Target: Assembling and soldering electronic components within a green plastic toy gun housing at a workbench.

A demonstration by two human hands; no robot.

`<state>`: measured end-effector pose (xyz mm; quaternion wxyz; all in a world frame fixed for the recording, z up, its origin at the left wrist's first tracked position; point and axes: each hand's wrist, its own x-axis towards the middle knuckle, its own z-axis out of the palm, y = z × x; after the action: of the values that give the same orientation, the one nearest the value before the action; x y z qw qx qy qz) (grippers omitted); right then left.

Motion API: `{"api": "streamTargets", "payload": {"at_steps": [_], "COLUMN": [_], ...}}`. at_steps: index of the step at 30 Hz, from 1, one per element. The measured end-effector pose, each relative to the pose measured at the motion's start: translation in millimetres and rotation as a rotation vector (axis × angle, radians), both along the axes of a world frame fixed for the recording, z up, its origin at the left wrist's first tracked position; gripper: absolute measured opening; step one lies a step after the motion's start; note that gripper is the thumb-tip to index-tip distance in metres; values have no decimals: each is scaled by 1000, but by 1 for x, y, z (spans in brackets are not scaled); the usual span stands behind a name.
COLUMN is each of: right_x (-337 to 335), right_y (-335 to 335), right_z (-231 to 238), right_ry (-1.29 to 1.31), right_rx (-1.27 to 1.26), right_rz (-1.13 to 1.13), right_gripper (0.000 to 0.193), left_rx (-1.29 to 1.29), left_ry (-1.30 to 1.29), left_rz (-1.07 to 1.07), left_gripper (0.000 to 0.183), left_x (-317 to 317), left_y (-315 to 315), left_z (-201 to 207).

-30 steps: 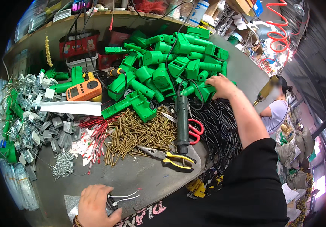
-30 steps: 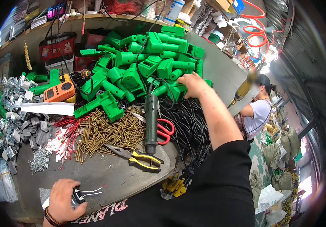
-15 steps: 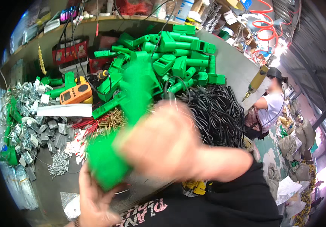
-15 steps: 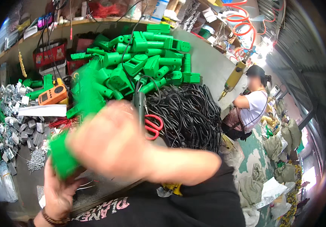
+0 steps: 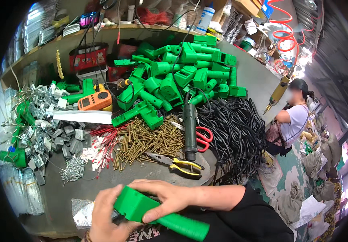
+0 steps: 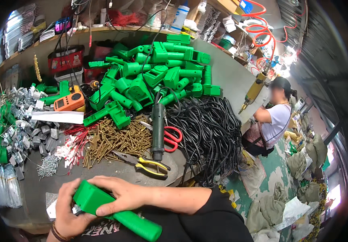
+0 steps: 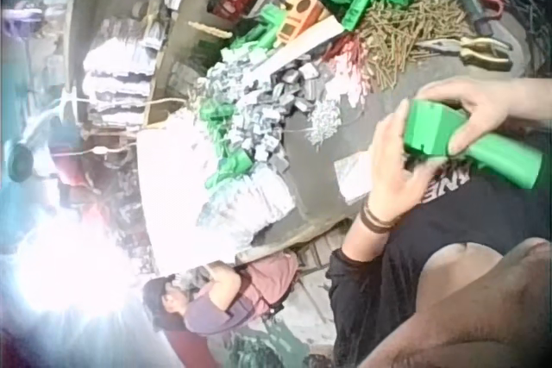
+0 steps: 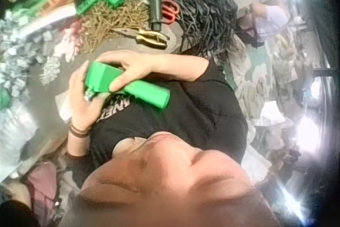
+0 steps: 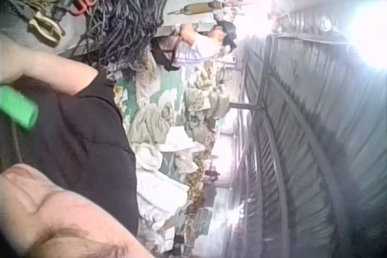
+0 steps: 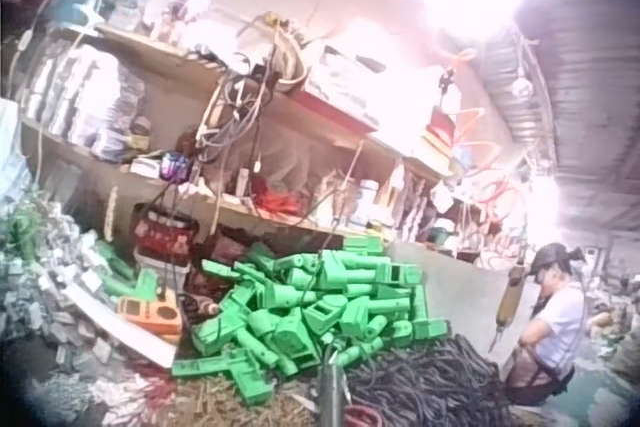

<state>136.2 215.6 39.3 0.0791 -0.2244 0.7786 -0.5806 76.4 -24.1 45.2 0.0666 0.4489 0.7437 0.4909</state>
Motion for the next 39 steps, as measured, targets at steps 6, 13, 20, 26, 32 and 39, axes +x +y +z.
{"api": "streamTargets", "payload": {"at_steps": [6,13,20,26,32,39], "right_x": [12,-43,-53,-63,-62,-57], "right_y": [-8,107,83,94,101,84], "right_z": [10,73,26,7,-1,-2], "right_ry": [143,522,304,651,738,703], "right_rx": [98,785,1263,1349,1298,1308], "right_rz": [-133,-566,-392,-255,-214,-175], "right_gripper": [77,70,31,9,18,13], "left_rx": [304,149,149,150,167,140], "left_ry": [3,-174,-10,-75,-64,-57], "left_rz": [235,169,47,-5,8,4], "left_gripper": [42,50,40,41,41,41], "left_x": [30,8,-7,-9,-10,-6], "left_y": [26,-5,-12,-11,-11,-11], "left_z": [14,-15,-14,-20,-20,-20]}}
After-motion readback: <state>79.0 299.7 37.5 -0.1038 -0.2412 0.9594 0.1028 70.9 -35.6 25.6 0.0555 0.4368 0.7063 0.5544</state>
